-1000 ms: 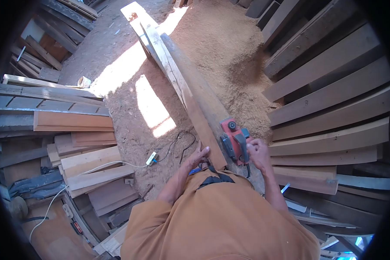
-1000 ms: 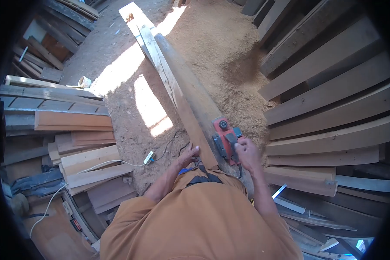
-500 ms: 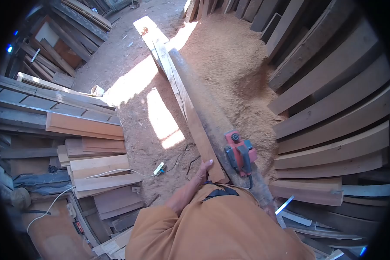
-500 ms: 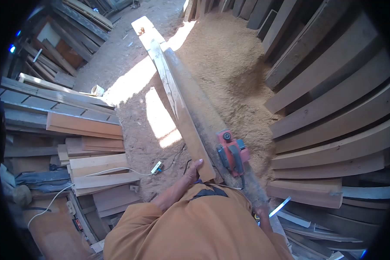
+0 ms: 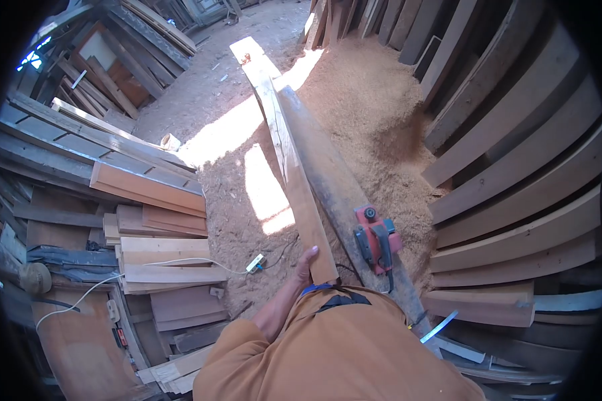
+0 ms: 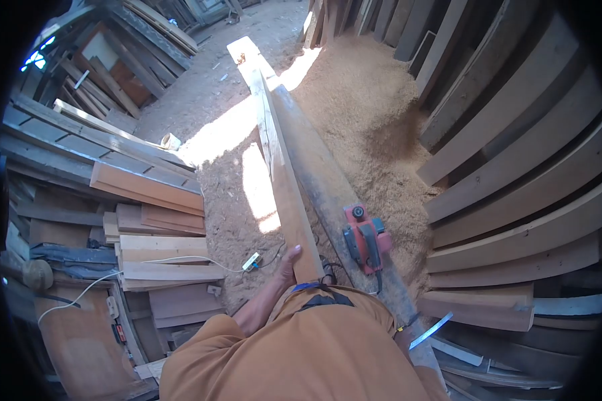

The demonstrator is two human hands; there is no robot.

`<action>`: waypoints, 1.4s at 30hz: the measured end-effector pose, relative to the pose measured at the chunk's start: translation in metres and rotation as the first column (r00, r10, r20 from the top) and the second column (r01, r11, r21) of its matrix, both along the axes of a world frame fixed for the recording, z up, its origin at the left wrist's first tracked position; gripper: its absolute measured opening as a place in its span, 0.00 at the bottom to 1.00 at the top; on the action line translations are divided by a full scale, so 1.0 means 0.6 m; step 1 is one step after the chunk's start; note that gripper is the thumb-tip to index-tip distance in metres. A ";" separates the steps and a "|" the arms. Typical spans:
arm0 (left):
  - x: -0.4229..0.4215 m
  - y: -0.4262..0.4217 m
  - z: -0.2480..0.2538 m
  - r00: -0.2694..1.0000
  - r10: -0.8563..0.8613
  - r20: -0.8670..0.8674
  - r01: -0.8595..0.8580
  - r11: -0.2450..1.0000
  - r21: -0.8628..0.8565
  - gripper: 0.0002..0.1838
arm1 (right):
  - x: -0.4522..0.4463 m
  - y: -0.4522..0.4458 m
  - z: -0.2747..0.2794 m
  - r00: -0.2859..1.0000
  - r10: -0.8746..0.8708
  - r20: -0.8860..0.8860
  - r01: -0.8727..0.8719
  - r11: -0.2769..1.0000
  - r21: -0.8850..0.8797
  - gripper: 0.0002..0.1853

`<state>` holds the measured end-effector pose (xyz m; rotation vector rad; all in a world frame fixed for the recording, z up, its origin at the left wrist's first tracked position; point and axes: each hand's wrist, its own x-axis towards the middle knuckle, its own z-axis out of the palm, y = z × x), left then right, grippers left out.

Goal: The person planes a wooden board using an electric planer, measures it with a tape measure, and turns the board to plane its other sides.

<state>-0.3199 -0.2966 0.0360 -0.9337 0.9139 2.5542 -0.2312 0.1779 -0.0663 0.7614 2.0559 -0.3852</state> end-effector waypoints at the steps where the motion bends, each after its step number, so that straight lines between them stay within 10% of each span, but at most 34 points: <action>1: 0.001 -0.004 0.001 1.000 -0.007 -0.018 0.007 1.000 0.005 0.37 | 0.002 0.004 0.001 1.000 -0.014 -0.010 0.014 1.000 -0.020 0.40; 11: 0.029 -0.056 0.079 0.999 -0.003 -0.055 -0.003 0.995 -0.098 0.39 | -0.099 0.038 0.016 0.922 -0.385 -0.046 0.322 0.826 -0.462 0.27; 17: 0.041 -0.113 0.173 0.985 -0.024 -0.173 0.020 1.000 -0.021 0.39 | -0.282 -0.092 0.144 0.735 -0.676 0.063 0.191 0.117 -0.974 0.25; 23: 0.032 -0.118 0.216 0.988 -0.071 -0.137 0.057 0.993 -0.100 0.40 | -0.394 -0.299 0.270 0.821 -0.479 0.310 0.257 -0.175 -0.950 0.25; 33: -0.022 -0.157 0.189 0.990 -0.134 -0.052 0.124 0.981 -0.152 0.39 | -0.437 -0.495 0.281 0.973 -0.219 -0.076 -0.018 0.254 -0.967 0.25; 42: -0.048 -0.206 0.141 0.950 -0.302 -0.078 0.299 0.953 -0.051 0.52 | -0.463 -0.559 0.288 0.930 -0.367 0.014 0.073 0.146 -0.987 0.22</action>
